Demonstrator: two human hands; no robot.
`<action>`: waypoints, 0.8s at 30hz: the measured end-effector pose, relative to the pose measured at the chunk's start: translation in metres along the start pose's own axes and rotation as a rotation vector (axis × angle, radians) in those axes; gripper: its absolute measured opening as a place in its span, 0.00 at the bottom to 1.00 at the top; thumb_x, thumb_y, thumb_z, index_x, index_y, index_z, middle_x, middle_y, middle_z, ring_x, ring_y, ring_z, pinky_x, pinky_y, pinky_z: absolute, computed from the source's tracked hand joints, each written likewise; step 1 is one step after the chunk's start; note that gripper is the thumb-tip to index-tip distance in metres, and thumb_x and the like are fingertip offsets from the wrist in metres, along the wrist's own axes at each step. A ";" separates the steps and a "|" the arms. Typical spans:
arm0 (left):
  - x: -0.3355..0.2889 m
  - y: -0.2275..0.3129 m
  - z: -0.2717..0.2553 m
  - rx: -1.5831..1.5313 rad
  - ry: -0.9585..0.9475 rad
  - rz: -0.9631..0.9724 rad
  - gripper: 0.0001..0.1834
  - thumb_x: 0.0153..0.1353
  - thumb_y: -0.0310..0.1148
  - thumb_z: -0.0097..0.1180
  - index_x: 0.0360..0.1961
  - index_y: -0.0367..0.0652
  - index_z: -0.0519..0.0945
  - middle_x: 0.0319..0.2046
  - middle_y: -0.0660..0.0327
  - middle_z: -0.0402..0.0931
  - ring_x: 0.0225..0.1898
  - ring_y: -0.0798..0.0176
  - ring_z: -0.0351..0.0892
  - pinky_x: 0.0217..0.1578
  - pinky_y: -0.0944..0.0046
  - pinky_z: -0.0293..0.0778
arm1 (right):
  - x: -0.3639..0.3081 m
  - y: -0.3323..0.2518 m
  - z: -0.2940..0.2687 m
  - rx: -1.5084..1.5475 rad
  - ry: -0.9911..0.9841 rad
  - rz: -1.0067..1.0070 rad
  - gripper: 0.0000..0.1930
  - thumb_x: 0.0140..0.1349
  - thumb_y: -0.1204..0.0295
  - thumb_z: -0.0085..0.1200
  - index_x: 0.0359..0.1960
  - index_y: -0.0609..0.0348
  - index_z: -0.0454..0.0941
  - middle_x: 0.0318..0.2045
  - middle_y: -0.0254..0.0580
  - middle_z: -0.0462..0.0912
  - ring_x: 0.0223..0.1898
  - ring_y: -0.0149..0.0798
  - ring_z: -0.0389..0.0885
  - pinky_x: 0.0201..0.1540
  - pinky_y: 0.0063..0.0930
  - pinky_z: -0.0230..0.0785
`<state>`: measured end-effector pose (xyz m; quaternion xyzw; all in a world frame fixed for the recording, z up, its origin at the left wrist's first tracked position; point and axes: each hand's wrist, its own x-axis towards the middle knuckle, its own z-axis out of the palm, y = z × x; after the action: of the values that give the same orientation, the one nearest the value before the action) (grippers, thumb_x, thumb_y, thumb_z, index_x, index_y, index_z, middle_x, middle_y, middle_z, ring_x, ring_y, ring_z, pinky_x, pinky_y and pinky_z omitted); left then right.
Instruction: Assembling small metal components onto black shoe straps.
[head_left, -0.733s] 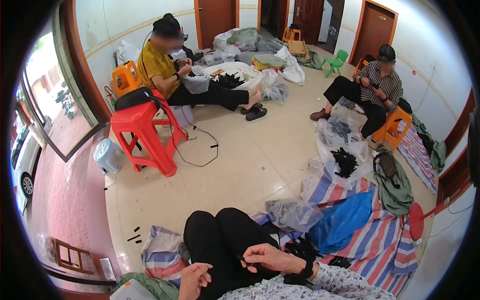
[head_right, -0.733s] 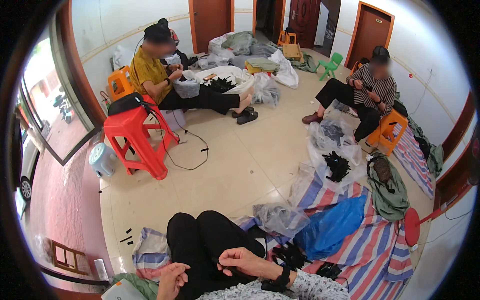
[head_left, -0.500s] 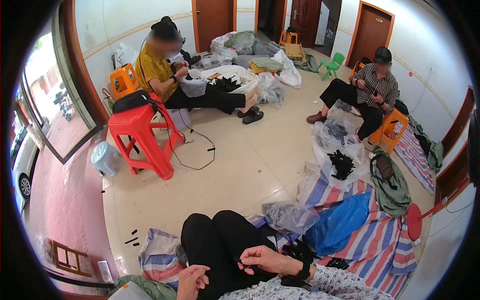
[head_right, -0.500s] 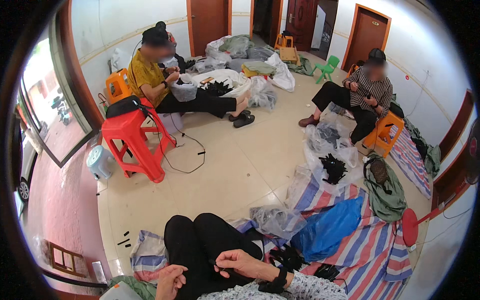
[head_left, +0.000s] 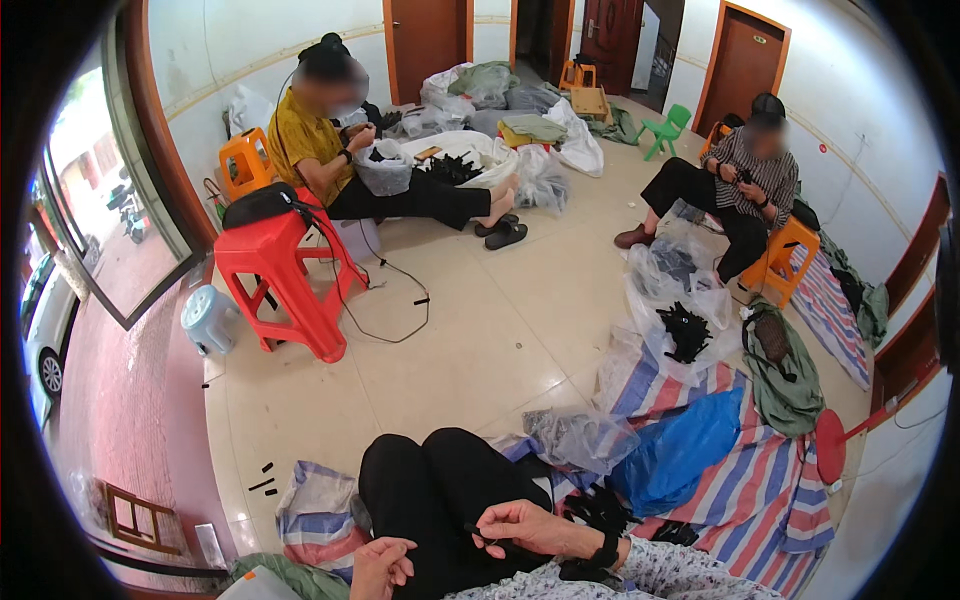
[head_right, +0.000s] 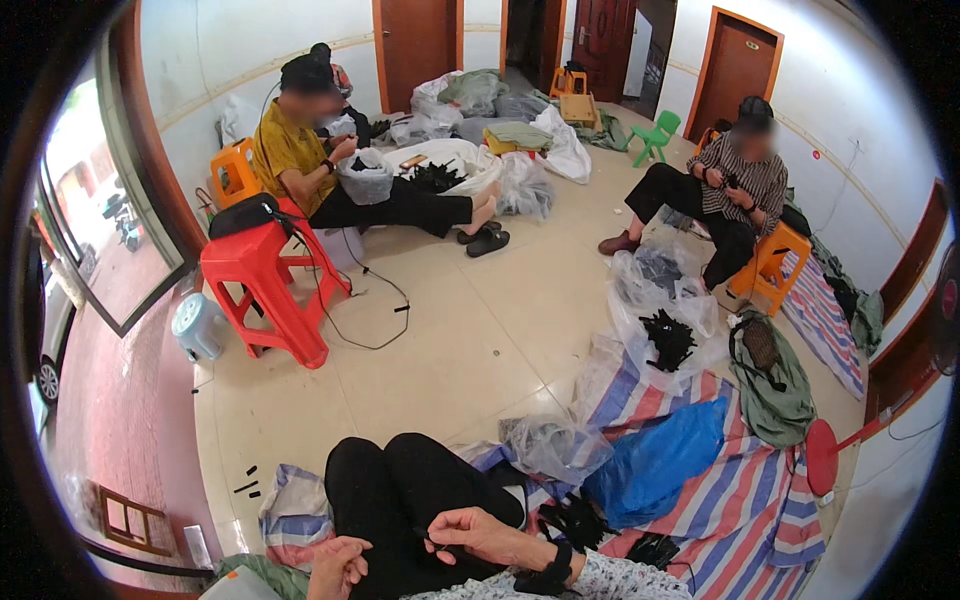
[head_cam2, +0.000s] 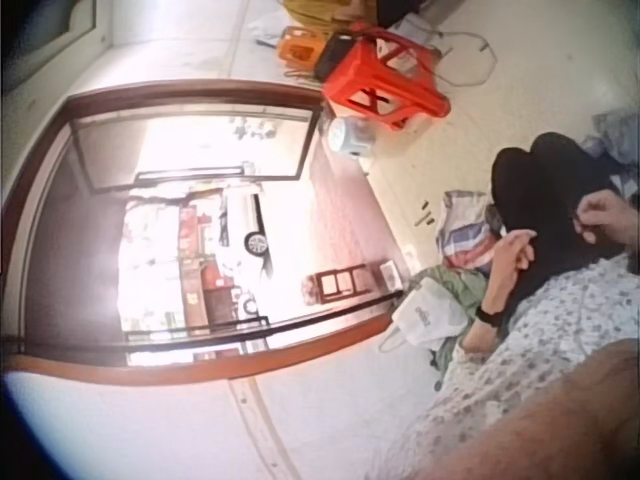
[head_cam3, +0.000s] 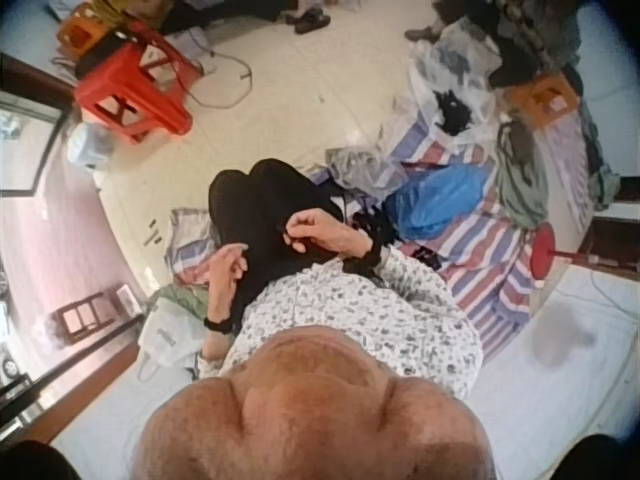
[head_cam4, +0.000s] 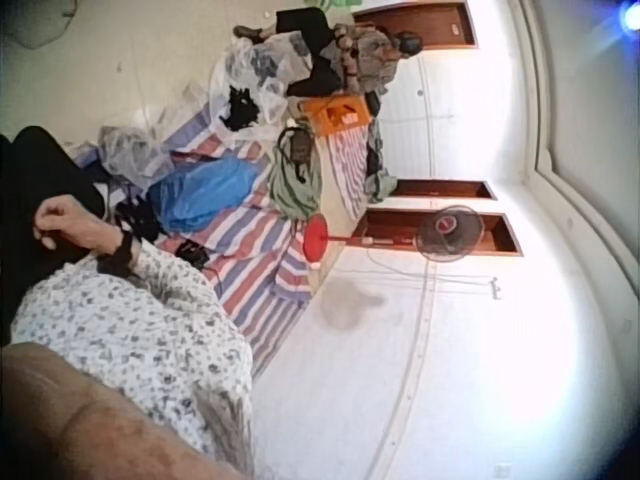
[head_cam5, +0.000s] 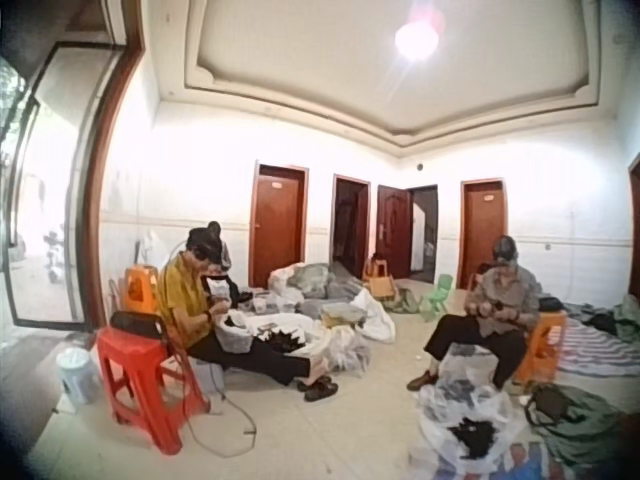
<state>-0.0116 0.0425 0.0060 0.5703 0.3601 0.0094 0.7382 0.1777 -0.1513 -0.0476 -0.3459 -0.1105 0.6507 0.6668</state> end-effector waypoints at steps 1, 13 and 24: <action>0.000 0.004 0.002 0.007 0.009 -0.048 0.12 0.67 0.35 0.49 0.40 0.40 0.81 0.19 0.69 0.74 0.16 0.79 0.64 0.16 0.79 0.55 | 0.000 0.000 -0.001 -0.004 -0.001 -0.003 0.09 0.66 0.71 0.53 0.38 0.66 0.76 0.35 0.43 0.80 0.27 0.30 0.75 0.35 0.20 0.67; 0.006 0.003 0.002 -0.018 -0.018 -0.005 0.12 0.68 0.35 0.48 0.40 0.40 0.81 0.18 0.68 0.74 0.15 0.80 0.64 0.16 0.79 0.55 | 0.002 -0.001 -0.007 0.051 -0.039 0.005 0.10 0.67 0.71 0.52 0.41 0.67 0.77 0.36 0.44 0.80 0.28 0.30 0.76 0.35 0.21 0.69; 0.007 0.003 -0.001 -0.013 -0.026 -0.013 0.13 0.68 0.35 0.48 0.40 0.38 0.81 0.18 0.68 0.73 0.15 0.79 0.63 0.16 0.79 0.55 | 0.002 -0.004 -0.004 0.061 -0.024 0.035 0.09 0.66 0.70 0.53 0.38 0.66 0.76 0.35 0.42 0.80 0.28 0.29 0.75 0.35 0.19 0.68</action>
<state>-0.0058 0.0469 0.0045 0.5633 0.3544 -0.0005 0.7464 0.1837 -0.1505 -0.0482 -0.3194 -0.0924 0.6696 0.6641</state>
